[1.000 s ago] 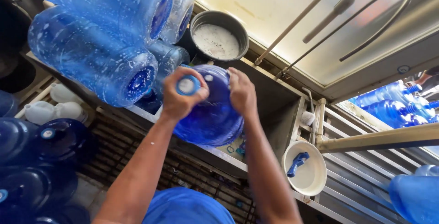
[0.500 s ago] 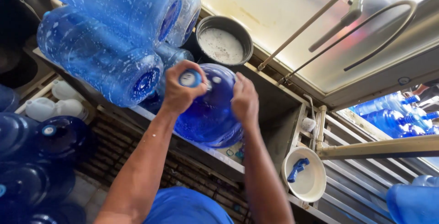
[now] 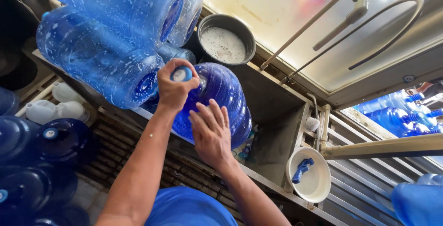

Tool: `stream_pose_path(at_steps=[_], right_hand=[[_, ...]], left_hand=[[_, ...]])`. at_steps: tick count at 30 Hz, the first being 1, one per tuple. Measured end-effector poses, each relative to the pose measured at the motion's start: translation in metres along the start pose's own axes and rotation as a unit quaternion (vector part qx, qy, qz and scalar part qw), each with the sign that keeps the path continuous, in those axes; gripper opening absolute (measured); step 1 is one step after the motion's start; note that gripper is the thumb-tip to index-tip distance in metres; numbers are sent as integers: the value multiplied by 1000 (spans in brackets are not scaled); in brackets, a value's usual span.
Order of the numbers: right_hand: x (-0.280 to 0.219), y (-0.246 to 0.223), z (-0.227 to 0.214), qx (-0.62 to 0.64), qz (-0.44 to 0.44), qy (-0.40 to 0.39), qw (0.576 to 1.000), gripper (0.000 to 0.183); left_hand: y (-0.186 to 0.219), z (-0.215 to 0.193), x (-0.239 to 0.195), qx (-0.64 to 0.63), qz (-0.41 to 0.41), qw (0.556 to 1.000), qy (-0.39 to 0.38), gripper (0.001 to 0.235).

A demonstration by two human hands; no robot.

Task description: The person scrubs the exterior of large blue water jugs using a soapy sponge at a stainless steel sink. They repeatedly pick up jugs, scrub them, and place them back into a pile or onto a nearby rack.

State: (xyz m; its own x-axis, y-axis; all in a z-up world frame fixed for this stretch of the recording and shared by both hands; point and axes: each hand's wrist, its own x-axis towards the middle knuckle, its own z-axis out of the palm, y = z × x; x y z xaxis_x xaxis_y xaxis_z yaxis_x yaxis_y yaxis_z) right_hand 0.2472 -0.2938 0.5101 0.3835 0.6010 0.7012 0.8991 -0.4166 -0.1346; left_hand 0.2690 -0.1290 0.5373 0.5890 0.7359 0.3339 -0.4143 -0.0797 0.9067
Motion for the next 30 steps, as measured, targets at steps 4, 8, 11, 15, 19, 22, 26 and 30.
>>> stream_pose_path(at_steps=[4,8,11,15,19,22,26,30], right_hand=[[22,46,1,-35,-6,-12,999,28],[67,128,6,120,67,-170,976,27],[82,152,-3,399,295,-295,817,33],[-15,178,48,396,311,-171,847,38],[-128,248,119,97,174,-154,968,51],[-156,231,136,-166,67,5,984,31],[-85,93,93,61,338,-13,939,51],[-16,64,67,165,346,-141,913,62]], left_hand=[[4,-9,-12,23,-2,995,-94,19],[33,-4,-28,-34,14,952,-304,28],[45,-15,-30,-80,8,936,-342,24],[18,-48,-14,-136,43,953,-268,23],[-33,-91,-10,-186,-22,979,-79,44],[-54,-103,-8,-213,-86,972,53,47],[-89,-115,-9,-208,-149,950,180,45],[-94,-119,-14,-216,-168,935,225,46]])
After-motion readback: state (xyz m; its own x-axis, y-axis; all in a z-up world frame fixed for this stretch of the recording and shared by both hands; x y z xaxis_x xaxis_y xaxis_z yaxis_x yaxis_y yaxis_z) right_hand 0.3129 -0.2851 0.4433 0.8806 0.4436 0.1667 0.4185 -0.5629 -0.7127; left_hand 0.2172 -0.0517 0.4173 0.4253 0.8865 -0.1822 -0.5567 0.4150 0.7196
